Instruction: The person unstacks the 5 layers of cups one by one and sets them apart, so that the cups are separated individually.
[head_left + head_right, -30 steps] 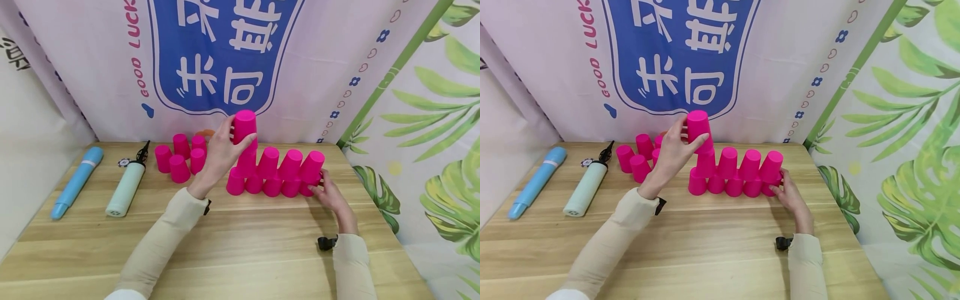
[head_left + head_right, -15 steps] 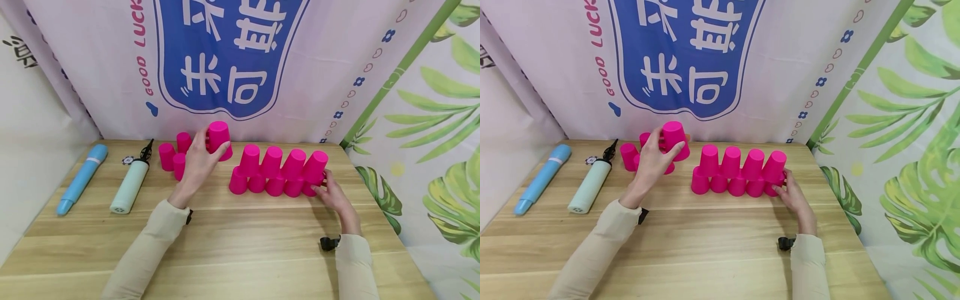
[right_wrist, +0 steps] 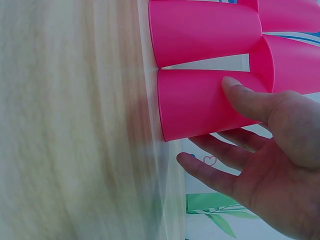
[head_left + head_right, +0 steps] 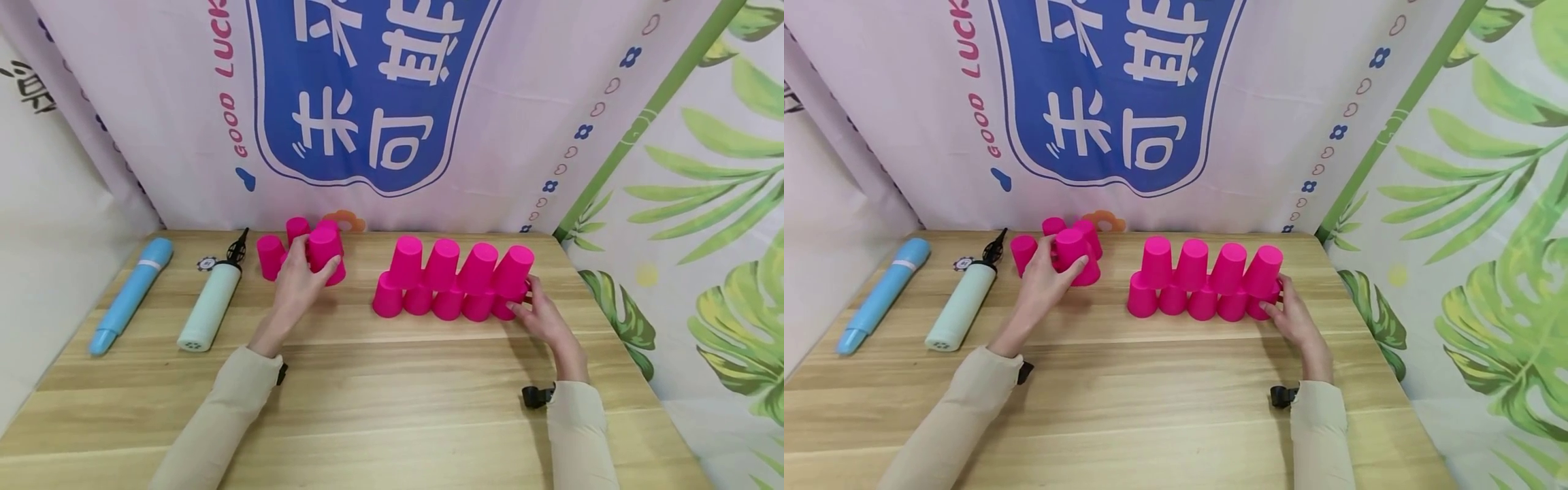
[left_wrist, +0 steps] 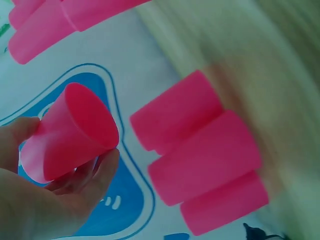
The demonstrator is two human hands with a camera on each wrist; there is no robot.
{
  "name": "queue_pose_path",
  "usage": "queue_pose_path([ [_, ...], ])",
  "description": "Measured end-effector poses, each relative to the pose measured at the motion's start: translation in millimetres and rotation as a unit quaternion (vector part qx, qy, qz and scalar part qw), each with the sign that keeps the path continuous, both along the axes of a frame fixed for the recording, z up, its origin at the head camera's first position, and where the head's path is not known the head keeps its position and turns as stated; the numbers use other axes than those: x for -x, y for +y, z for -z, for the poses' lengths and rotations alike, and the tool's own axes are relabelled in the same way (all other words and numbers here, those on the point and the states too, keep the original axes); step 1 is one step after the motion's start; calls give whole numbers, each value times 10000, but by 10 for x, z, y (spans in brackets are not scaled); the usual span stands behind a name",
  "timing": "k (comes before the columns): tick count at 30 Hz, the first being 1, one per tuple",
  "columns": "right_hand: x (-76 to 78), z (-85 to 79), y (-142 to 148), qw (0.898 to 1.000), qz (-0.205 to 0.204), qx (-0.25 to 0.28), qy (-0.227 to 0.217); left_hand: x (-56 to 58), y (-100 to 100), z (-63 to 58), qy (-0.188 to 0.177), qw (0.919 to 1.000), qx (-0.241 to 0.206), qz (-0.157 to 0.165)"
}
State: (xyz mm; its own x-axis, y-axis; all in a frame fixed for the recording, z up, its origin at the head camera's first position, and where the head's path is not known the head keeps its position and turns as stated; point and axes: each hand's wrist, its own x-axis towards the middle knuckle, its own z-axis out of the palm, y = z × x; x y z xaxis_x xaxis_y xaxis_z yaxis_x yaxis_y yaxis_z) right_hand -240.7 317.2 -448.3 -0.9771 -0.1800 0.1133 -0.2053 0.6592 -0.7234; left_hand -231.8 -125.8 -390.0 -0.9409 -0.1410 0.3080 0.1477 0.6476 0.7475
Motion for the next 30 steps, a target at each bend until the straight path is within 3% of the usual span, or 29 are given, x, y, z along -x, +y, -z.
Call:
queue_pose_path([
  [12,-9,11,14,10000,2,15,27,15,-52,294,-605,9975,260,258],
  [20,-10,-4,2,10000,12,36,-61,47,-55,421,-828,9954,378,286],
  [30,-1,-4,1,10000,22,3,-69,102,-51,500,-1118,9926,205,424],
])
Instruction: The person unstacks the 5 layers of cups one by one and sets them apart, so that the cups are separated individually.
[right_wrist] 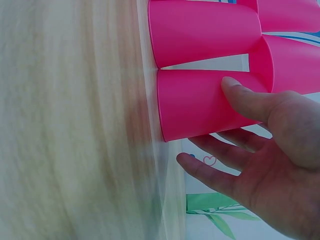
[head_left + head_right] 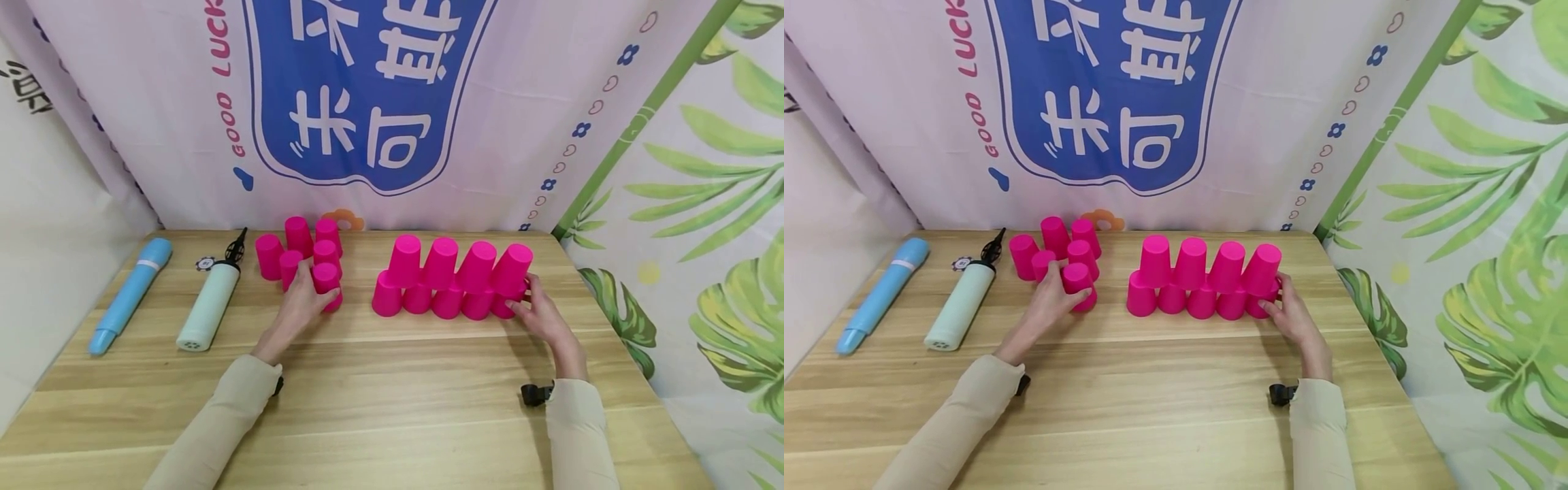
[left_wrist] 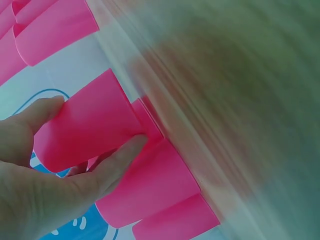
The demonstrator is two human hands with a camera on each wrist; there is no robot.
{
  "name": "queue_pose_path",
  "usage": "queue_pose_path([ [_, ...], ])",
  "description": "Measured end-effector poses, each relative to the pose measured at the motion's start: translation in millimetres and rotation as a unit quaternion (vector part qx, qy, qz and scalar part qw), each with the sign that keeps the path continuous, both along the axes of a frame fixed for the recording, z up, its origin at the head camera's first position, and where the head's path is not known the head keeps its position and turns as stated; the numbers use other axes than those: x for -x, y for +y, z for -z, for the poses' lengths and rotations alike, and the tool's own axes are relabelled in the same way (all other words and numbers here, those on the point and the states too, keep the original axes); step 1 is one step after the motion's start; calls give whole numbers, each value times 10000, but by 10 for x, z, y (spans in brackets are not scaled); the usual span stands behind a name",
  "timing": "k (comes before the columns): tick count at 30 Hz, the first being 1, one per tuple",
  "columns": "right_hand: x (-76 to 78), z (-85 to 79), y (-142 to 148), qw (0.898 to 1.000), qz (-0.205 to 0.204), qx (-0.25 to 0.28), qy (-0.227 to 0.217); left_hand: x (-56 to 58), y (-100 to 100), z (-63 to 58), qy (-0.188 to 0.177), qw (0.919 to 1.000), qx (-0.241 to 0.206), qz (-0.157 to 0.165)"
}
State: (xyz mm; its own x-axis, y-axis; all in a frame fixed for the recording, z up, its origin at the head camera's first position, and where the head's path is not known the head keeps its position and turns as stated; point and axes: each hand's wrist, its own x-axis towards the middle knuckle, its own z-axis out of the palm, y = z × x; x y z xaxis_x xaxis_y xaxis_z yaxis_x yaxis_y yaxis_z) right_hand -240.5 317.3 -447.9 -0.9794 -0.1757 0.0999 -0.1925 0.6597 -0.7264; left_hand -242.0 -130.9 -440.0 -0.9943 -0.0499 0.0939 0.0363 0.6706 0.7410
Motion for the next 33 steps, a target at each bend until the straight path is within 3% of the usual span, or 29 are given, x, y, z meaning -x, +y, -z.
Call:
queue_pose_path([
  [20,-12,1,-23,10000,-30,2,37,43,-36,15,-225,9997,20,114],
  [25,-9,48,-43,10000,-17,22,-55,-51,-72,-1,-186,9994,260,97],
  [27,-7,48,-50,10000,-37,14,-86,-159,-62,-90,135,9979,631,61],
  [30,0,26,-39,9999,-43,-20,-112,-304,20,-345,1065,9883,1093,46],
  [33,6,-8,-6,9999,-8,-27,-101,-348,214,-660,1923,9755,1015,318],
])
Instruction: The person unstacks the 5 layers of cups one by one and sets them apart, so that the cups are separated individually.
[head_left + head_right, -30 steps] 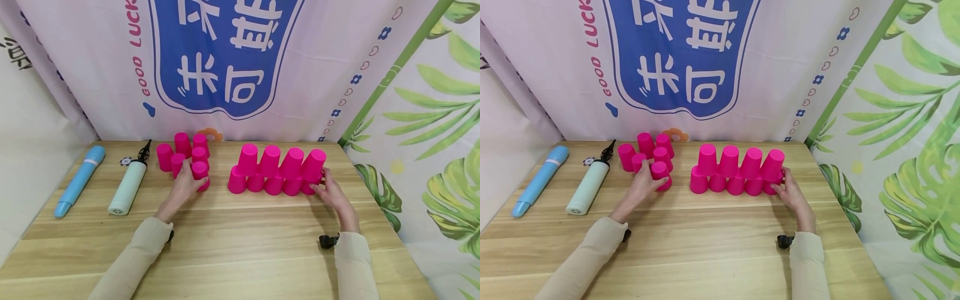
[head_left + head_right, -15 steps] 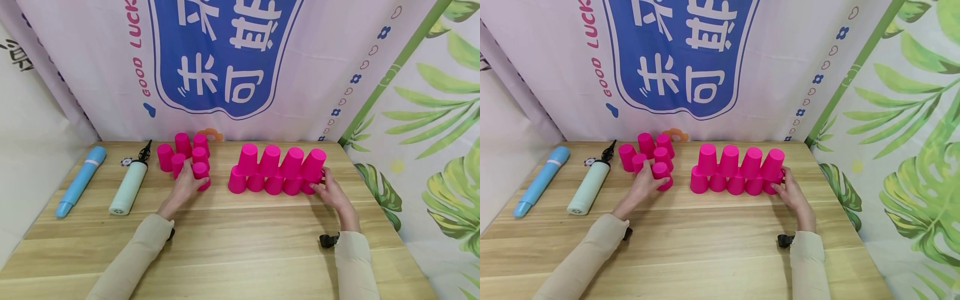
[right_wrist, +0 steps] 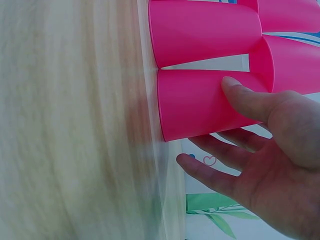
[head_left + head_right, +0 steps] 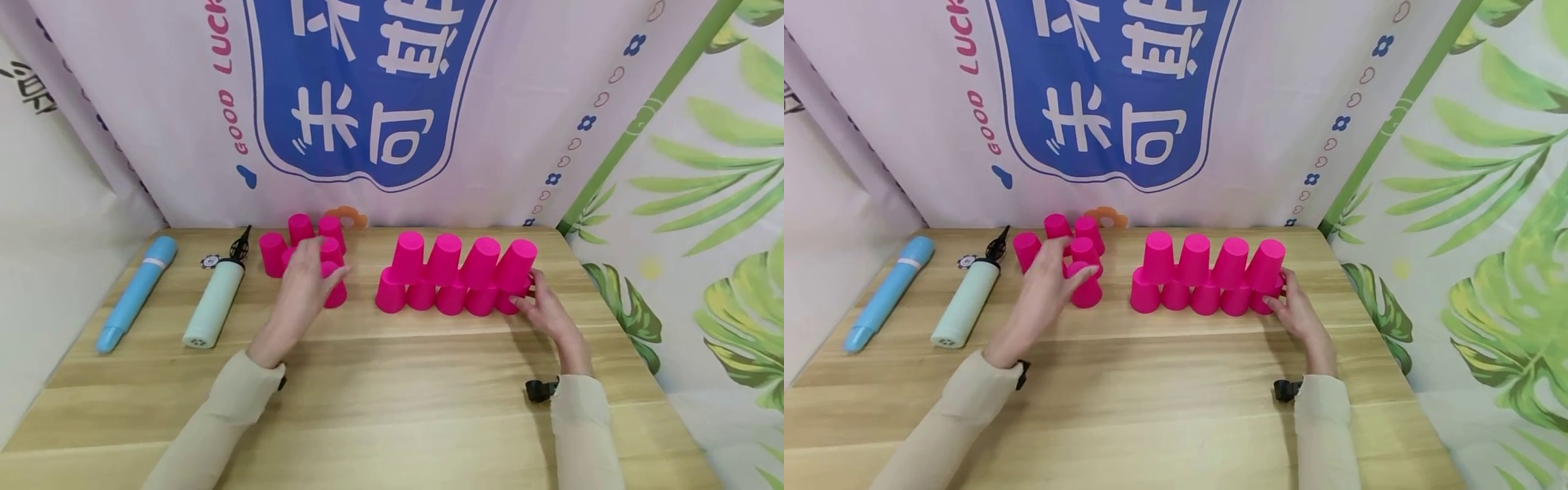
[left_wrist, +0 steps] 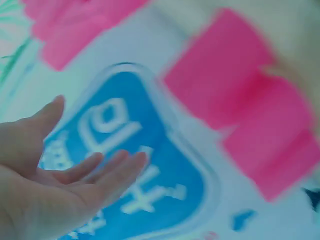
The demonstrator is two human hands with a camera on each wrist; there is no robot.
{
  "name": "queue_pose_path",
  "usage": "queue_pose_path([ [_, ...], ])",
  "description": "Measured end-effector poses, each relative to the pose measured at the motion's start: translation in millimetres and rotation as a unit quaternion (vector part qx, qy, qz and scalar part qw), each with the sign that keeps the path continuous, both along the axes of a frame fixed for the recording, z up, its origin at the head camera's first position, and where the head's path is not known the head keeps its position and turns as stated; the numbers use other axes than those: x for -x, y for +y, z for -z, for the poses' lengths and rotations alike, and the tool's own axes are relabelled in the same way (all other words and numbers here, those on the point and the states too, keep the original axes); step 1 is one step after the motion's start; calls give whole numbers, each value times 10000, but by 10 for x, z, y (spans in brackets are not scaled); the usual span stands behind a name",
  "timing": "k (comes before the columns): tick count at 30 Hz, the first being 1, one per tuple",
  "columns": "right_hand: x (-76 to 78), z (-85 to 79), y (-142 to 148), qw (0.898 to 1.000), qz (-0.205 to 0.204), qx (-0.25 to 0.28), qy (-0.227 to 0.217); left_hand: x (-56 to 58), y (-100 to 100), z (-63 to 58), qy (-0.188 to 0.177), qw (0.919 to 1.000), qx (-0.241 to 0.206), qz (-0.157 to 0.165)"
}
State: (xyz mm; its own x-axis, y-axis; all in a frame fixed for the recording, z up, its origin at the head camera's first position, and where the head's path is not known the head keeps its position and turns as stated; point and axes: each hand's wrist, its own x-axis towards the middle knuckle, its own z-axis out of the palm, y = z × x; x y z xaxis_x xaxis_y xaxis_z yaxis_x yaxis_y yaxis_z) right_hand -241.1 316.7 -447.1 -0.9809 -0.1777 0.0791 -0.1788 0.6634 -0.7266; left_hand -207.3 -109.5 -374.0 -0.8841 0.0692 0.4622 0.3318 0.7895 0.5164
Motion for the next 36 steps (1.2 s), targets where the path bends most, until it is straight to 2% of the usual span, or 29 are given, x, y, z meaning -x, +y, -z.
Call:
queue_pose_path([
  [2,1,-11,3,10000,-7,-19,13,11,154,-148,148,9983,-361,426],
  [4,-4,-14,-9,10000,-11,-11,16,60,304,-221,72,9934,-755,856],
  [6,-11,3,-25,10000,-37,-13,4,118,435,-221,-181,9859,-1209,1143],
  [9,-17,20,-9,10000,-18,3,20,256,647,-171,-525,9766,-1591,1347],
  [11,-22,36,-6,10000,-19,20,30,322,755,-118,-707,9742,-1649,1372],
  [16,-30,37,-12,10000,7,57,73,415,915,-1,-858,9768,-1506,1261],
  [26,-22,-18,-20,9999,-46,14,157,464,955,138,-867,9768,-1642,1070],
  [30,-17,-2,-20,9999,-25,4,163,474,937,157,-818,9780,-1636,1002],
  [34,-13,0,-22,9999,13,21,119,447,868,117,-689,9763,-1758,1056],
  [36,-12,4,-18,9999,25,37,117,433,815,85,-505,9767,-1779,1090],
])
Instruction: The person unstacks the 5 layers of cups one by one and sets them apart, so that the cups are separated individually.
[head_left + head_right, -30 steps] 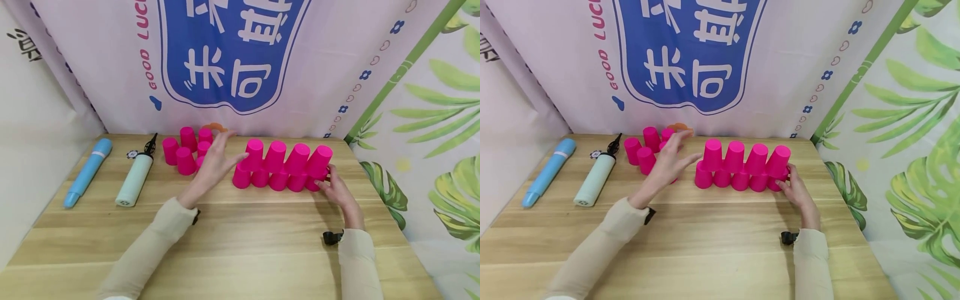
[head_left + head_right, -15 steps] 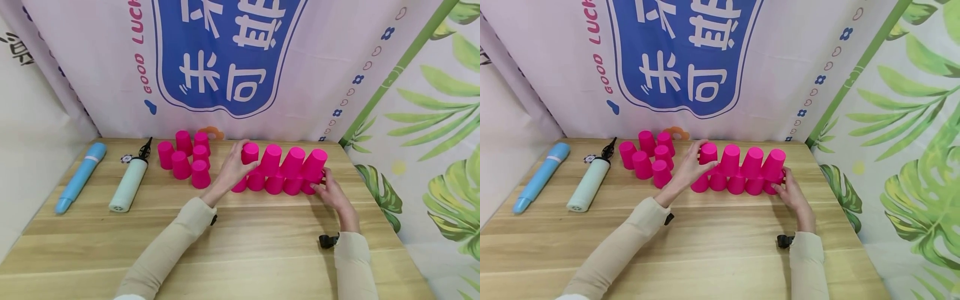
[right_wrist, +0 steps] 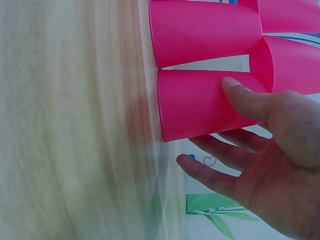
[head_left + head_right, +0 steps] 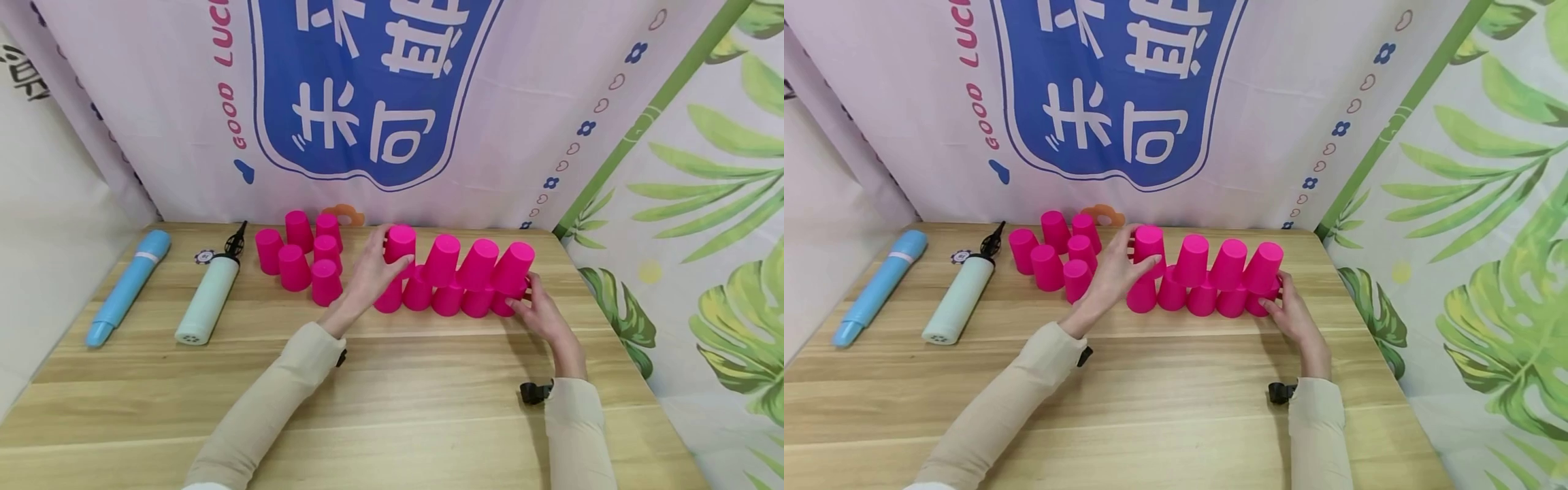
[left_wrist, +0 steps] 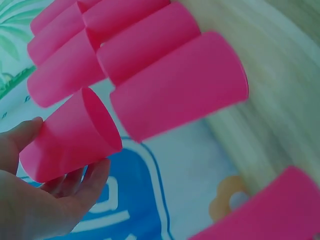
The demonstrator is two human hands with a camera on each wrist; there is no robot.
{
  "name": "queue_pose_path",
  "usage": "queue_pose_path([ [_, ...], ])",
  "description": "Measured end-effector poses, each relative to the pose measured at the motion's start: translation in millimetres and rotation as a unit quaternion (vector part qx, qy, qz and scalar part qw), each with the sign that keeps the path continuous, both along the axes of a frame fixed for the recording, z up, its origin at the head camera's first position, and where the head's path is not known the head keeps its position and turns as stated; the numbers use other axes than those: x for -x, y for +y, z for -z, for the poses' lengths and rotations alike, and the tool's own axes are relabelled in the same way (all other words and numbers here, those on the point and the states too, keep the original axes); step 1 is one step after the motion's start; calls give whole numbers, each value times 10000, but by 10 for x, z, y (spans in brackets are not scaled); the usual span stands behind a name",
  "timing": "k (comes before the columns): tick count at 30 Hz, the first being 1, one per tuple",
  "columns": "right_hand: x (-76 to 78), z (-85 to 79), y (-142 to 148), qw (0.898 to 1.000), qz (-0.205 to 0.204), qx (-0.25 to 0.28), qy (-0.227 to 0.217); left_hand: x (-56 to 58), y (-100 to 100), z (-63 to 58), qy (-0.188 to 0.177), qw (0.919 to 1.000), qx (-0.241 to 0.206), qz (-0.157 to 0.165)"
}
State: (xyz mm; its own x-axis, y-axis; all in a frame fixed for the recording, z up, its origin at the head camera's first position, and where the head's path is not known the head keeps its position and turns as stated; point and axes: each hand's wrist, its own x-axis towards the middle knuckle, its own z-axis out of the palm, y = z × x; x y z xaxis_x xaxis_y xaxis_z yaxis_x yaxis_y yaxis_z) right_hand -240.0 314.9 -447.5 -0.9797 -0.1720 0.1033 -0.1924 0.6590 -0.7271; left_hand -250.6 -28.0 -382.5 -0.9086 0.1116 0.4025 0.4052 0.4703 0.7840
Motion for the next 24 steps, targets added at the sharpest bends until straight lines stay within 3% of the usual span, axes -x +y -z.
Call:
queue_pose_path([
  [5,9,28,14,9999,-28,52,120,-72,-191,-102,412,9983,173,-368],
  [13,20,10,32,9998,-68,62,167,-172,-502,-218,677,9942,148,-827],
  [24,-16,-24,-7,10000,-47,-5,8,-321,-863,-266,730,9882,93,-1341],
])
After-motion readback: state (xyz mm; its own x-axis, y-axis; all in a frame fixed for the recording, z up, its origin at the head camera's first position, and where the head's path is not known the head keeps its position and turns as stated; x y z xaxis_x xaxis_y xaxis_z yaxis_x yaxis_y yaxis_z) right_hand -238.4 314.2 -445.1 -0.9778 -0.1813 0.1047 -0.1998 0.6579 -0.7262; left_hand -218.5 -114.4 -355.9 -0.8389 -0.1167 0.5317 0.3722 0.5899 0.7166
